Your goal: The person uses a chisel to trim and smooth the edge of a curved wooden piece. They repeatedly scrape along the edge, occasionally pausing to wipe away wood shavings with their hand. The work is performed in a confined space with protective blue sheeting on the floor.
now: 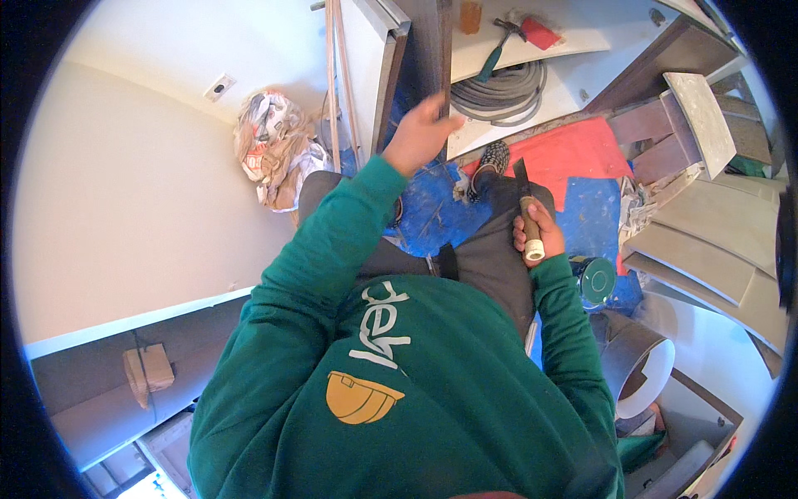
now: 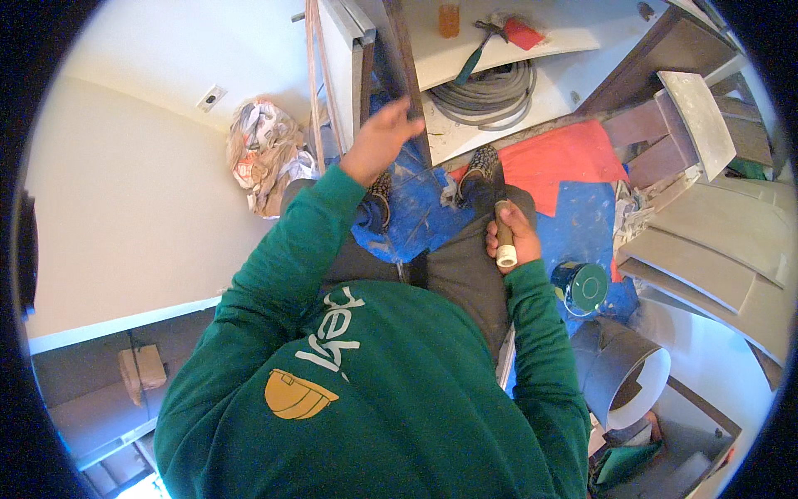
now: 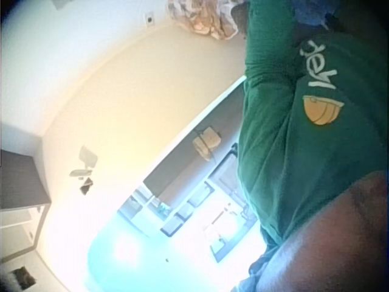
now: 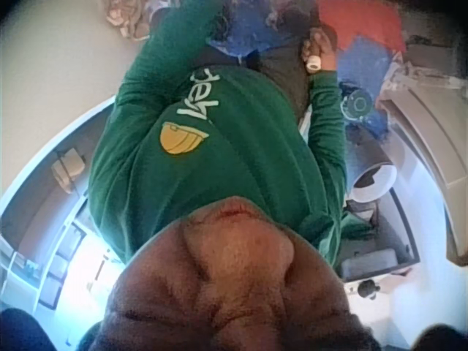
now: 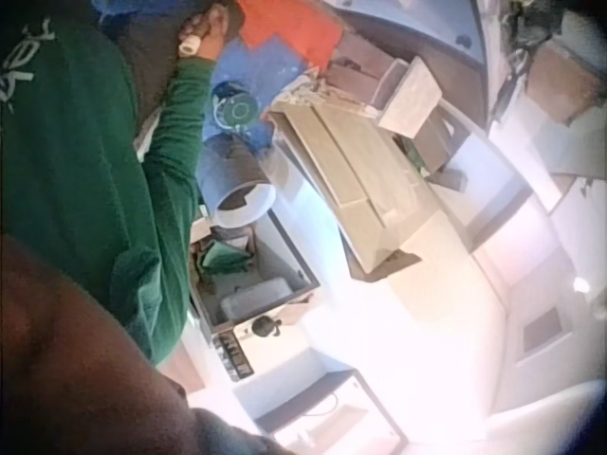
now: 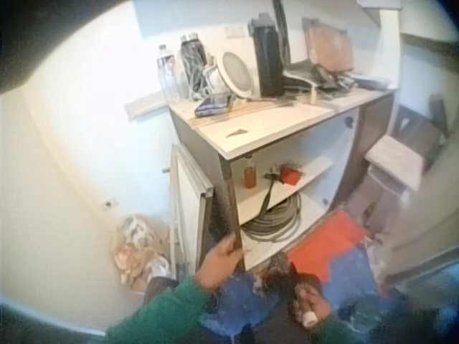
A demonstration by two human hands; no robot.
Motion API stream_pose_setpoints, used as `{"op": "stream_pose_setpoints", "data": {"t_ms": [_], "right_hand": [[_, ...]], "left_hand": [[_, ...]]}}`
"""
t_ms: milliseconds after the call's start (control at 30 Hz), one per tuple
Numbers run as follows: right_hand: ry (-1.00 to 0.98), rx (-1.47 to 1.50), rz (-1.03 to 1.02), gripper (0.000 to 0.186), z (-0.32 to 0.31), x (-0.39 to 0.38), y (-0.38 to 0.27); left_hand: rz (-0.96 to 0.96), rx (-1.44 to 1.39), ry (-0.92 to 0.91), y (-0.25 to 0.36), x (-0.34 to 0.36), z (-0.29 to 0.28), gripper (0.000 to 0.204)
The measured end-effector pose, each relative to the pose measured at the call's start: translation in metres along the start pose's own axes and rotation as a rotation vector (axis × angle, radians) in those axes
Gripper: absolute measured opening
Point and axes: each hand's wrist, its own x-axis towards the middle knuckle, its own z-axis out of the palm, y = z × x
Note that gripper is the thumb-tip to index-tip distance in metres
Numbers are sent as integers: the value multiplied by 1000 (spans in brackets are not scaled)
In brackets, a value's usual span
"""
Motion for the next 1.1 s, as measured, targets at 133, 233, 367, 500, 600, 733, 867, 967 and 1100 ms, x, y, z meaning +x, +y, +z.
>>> {"op": "stream_pose_setpoints", "data": {"t_ms": [133, 233, 367, 500, 600, 733, 867, 967, 1100], "right_hand": [[38, -33, -9, 40, -3, -7, -1], [31, -59, -10, 38, -8, -7, -3], [35, -107, 5, 37, -8, -5, -1], [8, -139, 8, 39, -5, -7, -2], [18, -170, -12, 41, 1, -13, 1], [14, -164, 1, 44, 22, -37, -1], [-55, -188, 115, 47, 44, -44, 11], [-50, -229, 149, 48, 60, -43, 17], [64, -340, 254, 48, 80, -25, 18]], "left_hand": [[-346, 43, -206, -55, -70, -38, 34], [-559, -54, -75, -72, -116, -56, 36], [-606, -212, -2, -83, -147, -63, 39], [-571, -154, -76, -76, -144, -48, 40], [-509, 95, -198, -81, -147, -38, 37], [-485, 161, -272, -67, -139, -29, 29], [-335, -90, -204, -130, -133, -21, 25], [-500, -124, -255, -146, -110, -13, 28], [-890, -288, -237, -165, -80, -9, 33]]}}
